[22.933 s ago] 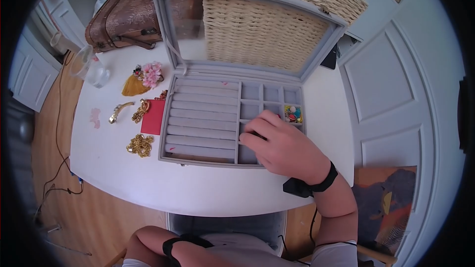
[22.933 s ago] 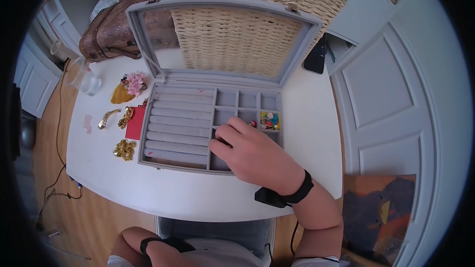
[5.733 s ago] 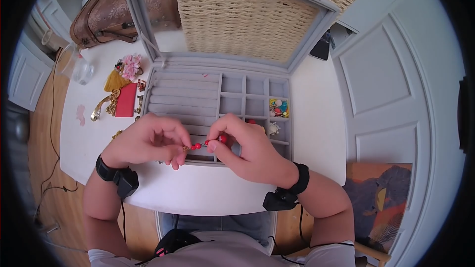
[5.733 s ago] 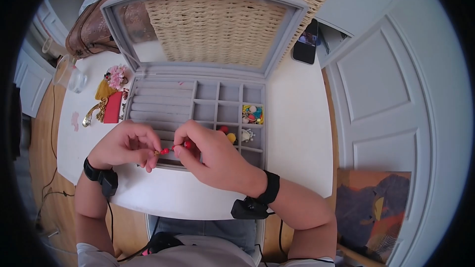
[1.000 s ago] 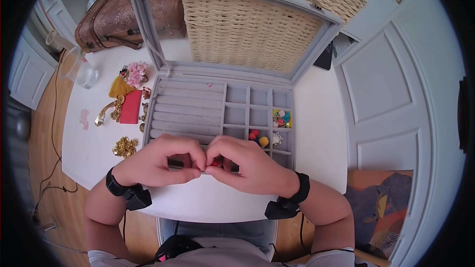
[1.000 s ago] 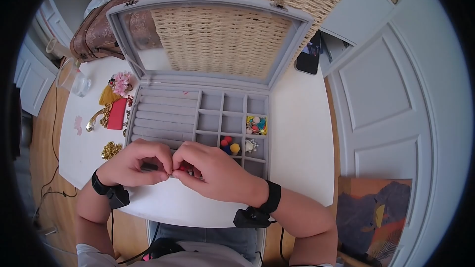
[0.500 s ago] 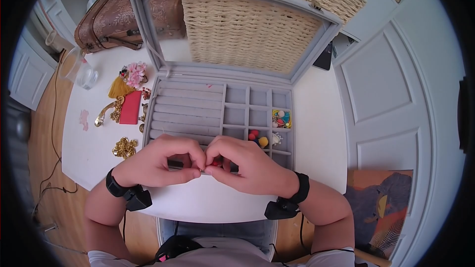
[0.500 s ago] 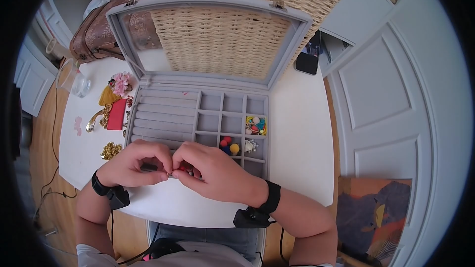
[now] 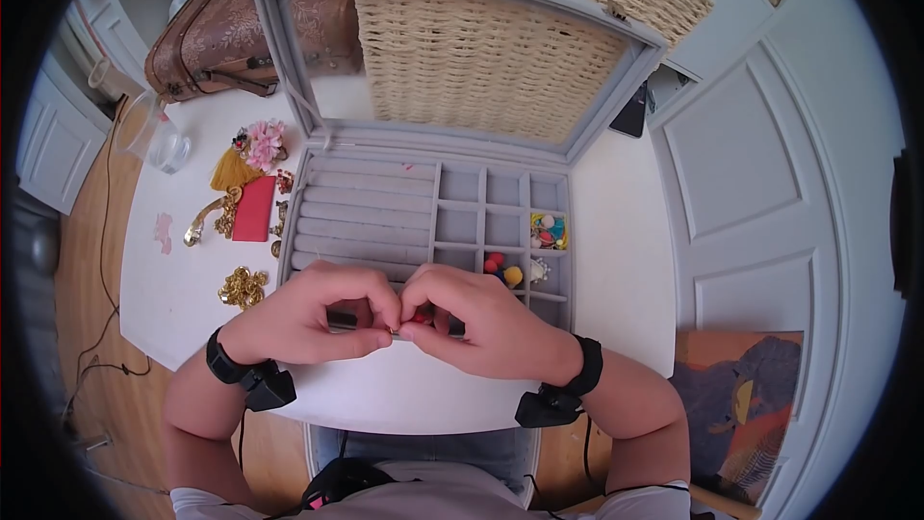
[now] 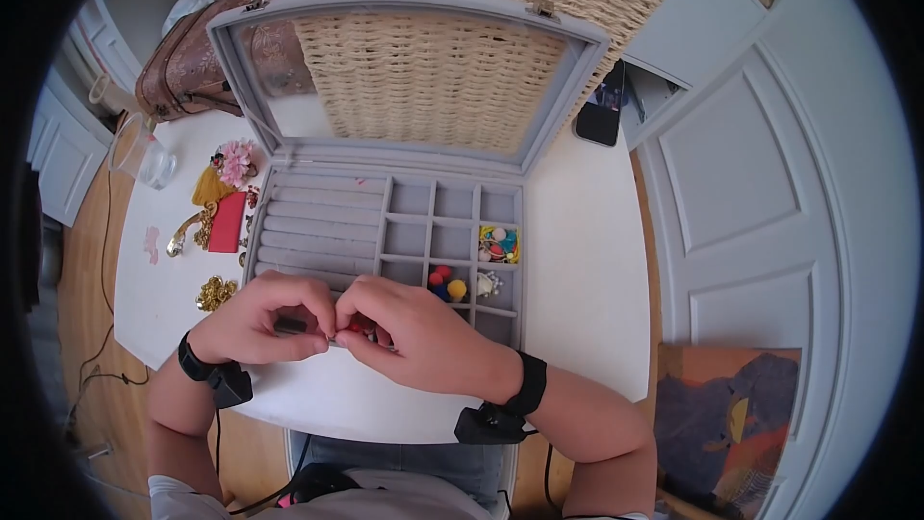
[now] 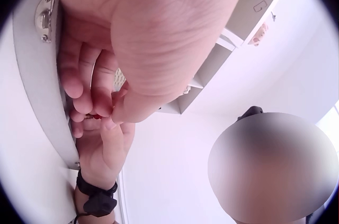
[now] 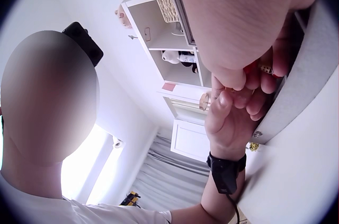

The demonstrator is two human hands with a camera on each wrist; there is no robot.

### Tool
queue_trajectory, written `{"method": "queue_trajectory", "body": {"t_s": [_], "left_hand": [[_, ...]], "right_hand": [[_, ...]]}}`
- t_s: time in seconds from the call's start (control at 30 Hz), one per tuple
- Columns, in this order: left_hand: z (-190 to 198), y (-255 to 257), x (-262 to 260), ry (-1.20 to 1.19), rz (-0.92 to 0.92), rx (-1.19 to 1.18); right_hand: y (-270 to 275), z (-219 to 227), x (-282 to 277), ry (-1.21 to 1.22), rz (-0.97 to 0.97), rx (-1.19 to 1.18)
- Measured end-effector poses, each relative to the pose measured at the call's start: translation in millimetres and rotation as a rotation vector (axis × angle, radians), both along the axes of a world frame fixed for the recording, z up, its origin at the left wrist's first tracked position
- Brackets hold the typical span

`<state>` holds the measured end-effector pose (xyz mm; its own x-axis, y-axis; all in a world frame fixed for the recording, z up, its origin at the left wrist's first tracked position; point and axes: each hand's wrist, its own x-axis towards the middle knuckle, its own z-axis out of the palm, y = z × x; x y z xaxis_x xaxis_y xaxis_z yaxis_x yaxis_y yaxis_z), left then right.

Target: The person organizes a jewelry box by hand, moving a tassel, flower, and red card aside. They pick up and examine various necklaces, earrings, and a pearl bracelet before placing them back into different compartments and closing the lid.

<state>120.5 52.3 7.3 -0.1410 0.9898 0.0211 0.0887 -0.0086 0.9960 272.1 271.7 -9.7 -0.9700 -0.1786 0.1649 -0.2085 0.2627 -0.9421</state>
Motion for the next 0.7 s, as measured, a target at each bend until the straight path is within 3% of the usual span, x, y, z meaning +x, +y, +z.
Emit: {"method": "queue_trajectory", "body": {"t_s": [0.3, 0.47, 0.7], "left_hand": [[-6, -3, 4, -0.134, 0.082, -0.034], [-11, -5, 4, -0.151, 0.134, 0.017], [-8, -4, 0, -0.179, 0.199, -0.019]], "right_hand": [[-1, 1, 1, -0.009, -0.029, 0.004], [-2, 5, 2, -0.142, -0.044, -0.028], [-5, -6, 3, -0.078, -0.093, -0.073]]}}
